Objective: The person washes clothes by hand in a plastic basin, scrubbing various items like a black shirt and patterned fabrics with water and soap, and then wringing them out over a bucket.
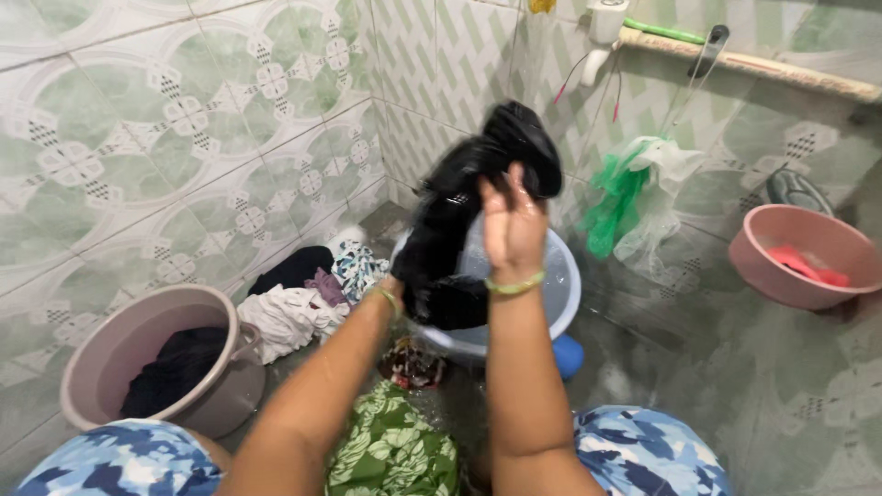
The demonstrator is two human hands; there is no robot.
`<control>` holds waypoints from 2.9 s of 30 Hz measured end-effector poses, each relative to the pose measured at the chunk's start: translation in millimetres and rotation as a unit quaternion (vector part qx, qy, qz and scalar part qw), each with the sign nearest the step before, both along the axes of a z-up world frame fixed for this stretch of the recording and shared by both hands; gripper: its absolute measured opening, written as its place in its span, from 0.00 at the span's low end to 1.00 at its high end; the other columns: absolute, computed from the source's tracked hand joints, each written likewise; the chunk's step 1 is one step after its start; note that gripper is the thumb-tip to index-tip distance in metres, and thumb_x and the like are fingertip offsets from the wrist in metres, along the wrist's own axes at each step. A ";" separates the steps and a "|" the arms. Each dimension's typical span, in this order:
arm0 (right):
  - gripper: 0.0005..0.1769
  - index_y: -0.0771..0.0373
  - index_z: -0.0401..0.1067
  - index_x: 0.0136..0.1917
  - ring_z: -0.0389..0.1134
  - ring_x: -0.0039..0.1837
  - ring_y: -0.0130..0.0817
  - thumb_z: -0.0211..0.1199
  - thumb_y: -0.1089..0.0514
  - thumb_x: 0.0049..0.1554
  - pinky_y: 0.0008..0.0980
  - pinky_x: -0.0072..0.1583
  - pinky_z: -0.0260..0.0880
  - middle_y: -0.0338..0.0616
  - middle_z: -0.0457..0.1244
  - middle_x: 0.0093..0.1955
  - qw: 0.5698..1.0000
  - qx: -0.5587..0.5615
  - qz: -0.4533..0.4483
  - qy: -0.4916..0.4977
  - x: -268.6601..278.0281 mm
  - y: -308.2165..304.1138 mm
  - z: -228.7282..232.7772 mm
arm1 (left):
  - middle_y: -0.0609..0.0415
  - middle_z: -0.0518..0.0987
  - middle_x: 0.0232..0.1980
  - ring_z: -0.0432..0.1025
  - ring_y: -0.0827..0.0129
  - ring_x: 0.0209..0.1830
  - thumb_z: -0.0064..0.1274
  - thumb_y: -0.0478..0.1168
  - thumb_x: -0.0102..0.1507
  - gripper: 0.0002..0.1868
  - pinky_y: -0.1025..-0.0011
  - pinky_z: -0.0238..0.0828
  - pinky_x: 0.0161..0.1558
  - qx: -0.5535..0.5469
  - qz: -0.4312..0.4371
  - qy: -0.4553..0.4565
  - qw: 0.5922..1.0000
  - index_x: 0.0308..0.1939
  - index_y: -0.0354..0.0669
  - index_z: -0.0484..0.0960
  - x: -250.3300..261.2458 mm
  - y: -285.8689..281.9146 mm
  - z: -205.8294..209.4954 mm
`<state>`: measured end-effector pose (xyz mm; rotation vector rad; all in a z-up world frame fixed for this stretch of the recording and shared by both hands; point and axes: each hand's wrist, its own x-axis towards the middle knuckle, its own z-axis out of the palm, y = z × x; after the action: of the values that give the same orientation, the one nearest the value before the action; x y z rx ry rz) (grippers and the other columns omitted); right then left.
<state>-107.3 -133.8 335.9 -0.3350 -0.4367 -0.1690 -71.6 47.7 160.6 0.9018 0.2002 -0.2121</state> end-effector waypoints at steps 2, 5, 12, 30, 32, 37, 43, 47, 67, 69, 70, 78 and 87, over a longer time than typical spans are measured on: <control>0.13 0.65 0.73 0.62 0.69 0.63 0.41 0.62 0.65 0.64 0.47 0.65 0.71 0.46 0.68 0.60 0.998 -0.016 -0.035 0.049 16.4 -22.0 -31.4 | 0.48 0.83 0.51 0.79 0.61 0.46 0.54 0.42 0.62 0.20 0.60 0.77 0.46 0.046 -0.035 0.080 0.995 0.57 0.39 0.79 -0.4 43.3 12.5; 0.21 0.63 0.69 0.62 0.69 0.58 0.37 0.63 0.65 0.56 0.47 0.56 0.71 0.41 0.68 0.54 0.970 -0.165 -0.089 0.155 38.8 -40.0 -91.3 | 0.48 0.84 0.40 0.79 0.60 0.35 0.51 0.29 0.58 0.12 0.61 0.76 0.34 0.292 -0.022 -0.011 0.956 0.45 0.34 0.82 7.1 122.8 44.3; 0.68 0.72 0.41 0.79 0.66 0.67 0.49 0.82 0.52 0.40 0.39 0.65 0.70 0.62 0.57 0.71 0.609 -0.767 0.084 0.183 58.9 13.7 -234.3 | 0.53 0.81 0.41 0.76 0.66 0.37 0.52 0.27 0.56 0.17 0.69 0.75 0.40 0.142 -0.016 -0.241 0.960 0.49 0.35 0.79 -9.3 86.6 125.3; 0.25 0.65 0.63 0.73 0.61 0.71 0.46 0.45 0.50 0.70 0.45 0.75 0.61 0.52 0.60 0.73 0.923 0.066 0.346 0.153 36.3 175.3 -297.5 | 0.55 0.75 0.70 0.69 0.56 0.68 0.46 0.75 0.58 0.49 0.53 0.64 0.67 -0.209 0.172 -0.012 0.963 0.75 0.50 0.68 -117.1 69.4 -57.7; 0.26 0.62 0.61 0.74 0.59 0.73 0.45 0.42 0.48 0.69 0.49 0.76 0.58 0.51 0.59 0.74 0.823 -0.548 0.055 -0.141 12.1 186.0 -302.4 | 0.53 0.75 0.70 0.69 0.55 0.67 0.44 0.77 0.58 0.49 0.52 0.64 0.67 -0.243 0.204 -0.045 0.947 0.73 0.50 0.70 -121.7 56.0 -78.8; 0.24 0.63 0.64 0.70 0.65 0.68 0.48 0.46 0.50 0.66 0.52 0.71 0.63 0.53 0.64 0.68 0.878 0.019 0.391 0.276 -2.8 191.0 -304.7 | 0.52 0.77 0.65 0.72 0.53 0.62 0.50 0.71 0.59 0.40 0.48 0.67 0.65 -0.290 0.375 -0.059 0.878 0.65 0.50 0.76 -127.7 72.6 -56.0; 0.28 0.69 0.66 0.71 0.63 0.67 0.70 0.54 0.47 0.67 0.68 0.67 0.54 0.65 0.67 0.63 0.785 -0.494 0.300 0.222 -41.0 115.5 -312.5 | 0.49 0.79 0.58 0.75 0.55 0.56 0.65 0.55 0.60 0.29 0.54 0.72 0.62 -0.295 0.288 -0.138 0.901 0.57 0.42 0.80 -120.8 128.9 -16.8; 0.39 0.66 0.67 0.68 0.68 0.65 0.59 0.55 0.38 0.53 0.64 0.63 0.65 0.58 0.68 0.62 0.832 -0.193 0.491 0.168 -78.1 123.0 -256.7 | 0.52 0.80 0.51 0.73 0.66 0.51 0.70 0.43 0.54 0.35 0.66 0.70 0.57 0.272 0.296 -0.272 0.874 0.63 0.46 0.72 -136.8 119.8 32.9; 0.19 0.58 0.66 0.44 0.64 0.56 0.44 0.72 0.61 0.40 0.40 0.60 0.66 0.44 0.61 0.49 0.800 -0.501 -0.298 -0.143 -146.3 181.1 -109.3 | 0.48 0.85 0.42 0.81 0.57 0.40 0.53 0.58 0.64 0.23 0.58 0.78 0.51 -0.126 -0.120 0.104 0.979 0.42 0.42 0.84 -77.6 213.6 -60.6; 0.23 0.56 0.71 0.44 0.62 0.60 0.53 0.73 0.58 0.34 0.50 0.62 0.60 0.47 0.63 0.54 0.717 -0.552 -0.358 -0.231 -163.0 180.5 -100.2 | 0.56 0.85 0.51 0.78 0.72 0.53 0.58 0.44 0.58 0.19 0.69 0.74 0.61 0.192 -0.221 -0.024 0.956 0.53 0.51 0.84 -65.2 233.4 -38.1; 0.23 0.56 0.71 0.44 0.62 0.60 0.53 0.73 0.58 0.34 0.50 0.62 0.60 0.47 0.63 0.54 0.716 -0.556 -0.357 -0.226 -168.5 182.4 -101.3 | 0.56 0.85 0.51 0.78 0.72 0.53 0.58 0.44 0.58 0.19 0.69 0.74 0.61 0.190 -0.225 -0.020 0.955 0.53 0.51 0.84 -56.9 230.8 -32.7; 0.16 0.49 0.75 0.48 0.62 0.61 0.47 0.71 0.52 0.45 0.55 0.63 0.58 0.40 0.65 0.56 0.574 -0.619 -0.382 -0.376 -184.2 198.0 -148.1 | 0.44 0.85 0.48 0.79 0.52 0.45 0.51 0.44 0.59 0.15 0.60 0.75 0.47 0.676 -0.488 -0.382 0.400 0.46 0.48 0.87 -6.6 181.5 -109.1; 0.17 0.50 0.76 0.56 0.64 0.66 0.46 0.65 0.52 0.51 0.57 0.64 0.60 0.40 0.66 0.63 0.511 -0.606 -0.340 -0.506 -163.1 197.0 -225.0 | 0.42 0.82 0.52 0.77 0.48 0.52 0.46 0.46 0.63 0.16 0.53 0.74 0.52 0.798 -0.372 -0.313 0.356 0.50 0.49 0.85 -27.9 154.2 -130.0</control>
<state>-270.4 63.2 110.9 -1.8933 -1.6019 -0.8751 -99.5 201.9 30.5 3.0028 -1.0436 -0.4991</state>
